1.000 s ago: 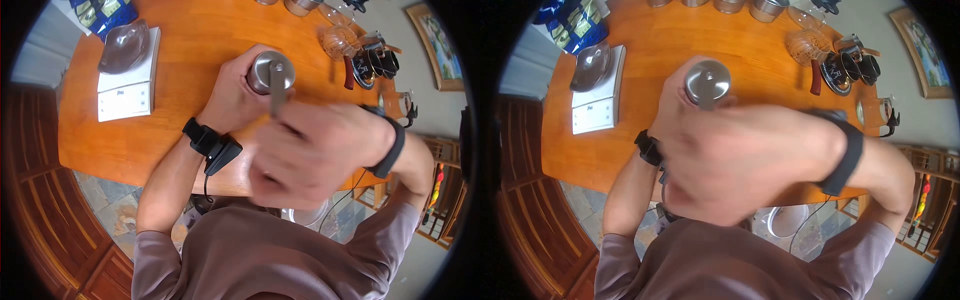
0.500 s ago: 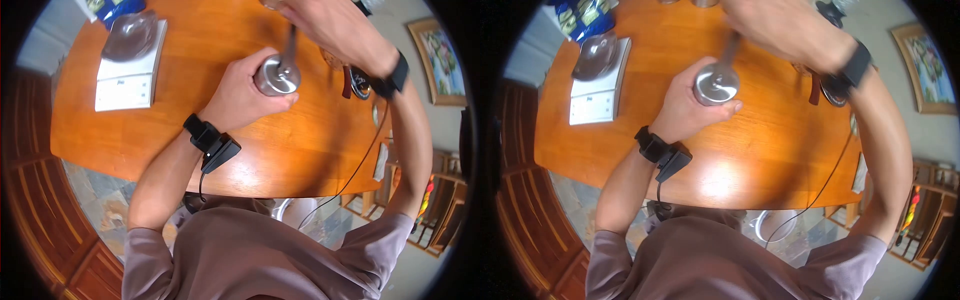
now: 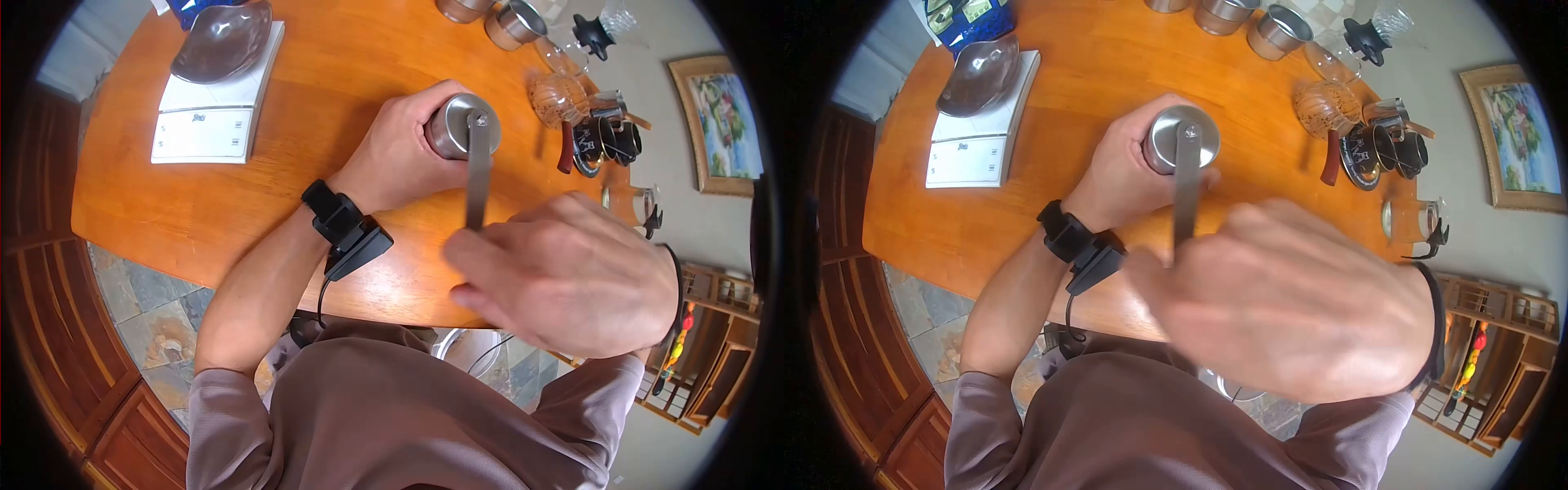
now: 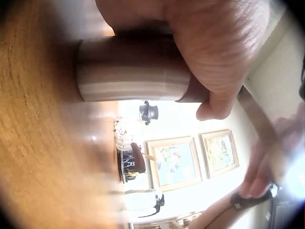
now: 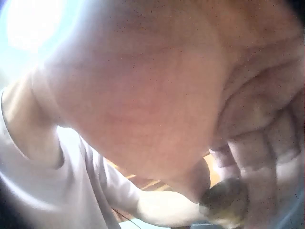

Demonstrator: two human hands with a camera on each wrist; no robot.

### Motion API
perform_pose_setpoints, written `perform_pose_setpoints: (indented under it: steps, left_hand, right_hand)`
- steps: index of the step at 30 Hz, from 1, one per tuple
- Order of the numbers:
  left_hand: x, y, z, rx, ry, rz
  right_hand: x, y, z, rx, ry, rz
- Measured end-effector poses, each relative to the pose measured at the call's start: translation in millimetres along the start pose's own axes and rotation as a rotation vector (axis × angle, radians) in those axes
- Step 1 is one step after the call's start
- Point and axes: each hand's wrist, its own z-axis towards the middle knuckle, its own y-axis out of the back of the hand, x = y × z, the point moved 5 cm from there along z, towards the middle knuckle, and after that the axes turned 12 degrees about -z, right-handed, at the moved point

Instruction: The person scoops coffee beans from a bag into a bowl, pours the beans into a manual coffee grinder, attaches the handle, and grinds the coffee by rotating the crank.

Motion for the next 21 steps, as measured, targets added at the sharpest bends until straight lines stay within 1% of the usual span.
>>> perform_pose_setpoints:
  steps: [1, 2, 4, 5, 7, 9, 10, 11, 13, 14, 16, 17, 19, 20, 21]
  left_hand:
    - [3.7, -1.3, -0.7, 0.031, 0.092, -0.125]
    - [8.0, -4.0, -1.3, 0.063, 0.187, -0.251]
    - [9.4, -4.2, 0.3, 0.057, 0.161, -0.241]
    - [10.7, -3.5, 0.2, 0.046, 0.14, -0.233]
    - [13.4, -2.5, -0.5, 0.023, 0.097, -0.218]
    - [14.0, -0.8, -1.9, -0.006, 0.054, -0.205]
    - [5.3, -1.9, -1.2, -0.069, 0.001, -0.194]
    - [2.9, 0.1, -0.2, -0.075, 0.0, -0.197]
    - [5.4, -0.4, 0.8, 0.006, 0.083, -0.094]
    - [5.6, 0.2, 1.0, 0.002, 0.082, -0.095]
    - [5.1, -1.6, 0.9, -0.003, 0.054, -0.141]
    - [6.5, -2.8, 1.7, -0.002, 0.054, -0.144]
    - [6.2, -2.1, 2.2, -0.052, -0.03, -0.152]
    - [7.9, -2.1, 2.3, -0.052, -0.03, -0.152]
    - [9.9, -2.2, 2.2, -0.033, -0.018, -0.185]
  right_hand:
    - [3.6, 1.8, 6.9, 0.028, 0.098, 0.097]
    - [-0.2, 1.6, 13.6, 0.026, 0.094, 0.096]
    - [-10.8, 19.1, 23.5, -0.372, 0.198, 0.288]
    - [-18.2, 26.1, 27.8, -0.29, 0.15, 0.309]
    - [-37.8, 28.7, 34.4, -0.331, -0.002, 0.458]
    - [-63.1, 22.4, 34.1, -0.504, -0.084, 0.181]
    - [-67.6, 23.1, 30.8, -0.496, -0.199, 0.331]
    - [-71.6, 26.4, 25.6, -0.49, -0.196, 0.329]
    - [-89.6, 26.8, 9.0, -0.334, -0.372, -0.037]
    - [-91.5, 29.0, 2.7, -0.332, -0.369, -0.039]
    - [-91.0, 23.0, -7.0, -0.144, -0.407, -0.072]
    - [-86.9, 24.6, -9.4, -0.142, -0.409, -0.071]
    - [-72.6, 18.2, -7.0, 0.002, -0.299, 0.228]
    - [-68.0, 17.6, -4.3, 0.042, -0.233, 0.223]
    - [-66.4, 17.4, -1.1, 0.04, -0.23, 0.222]
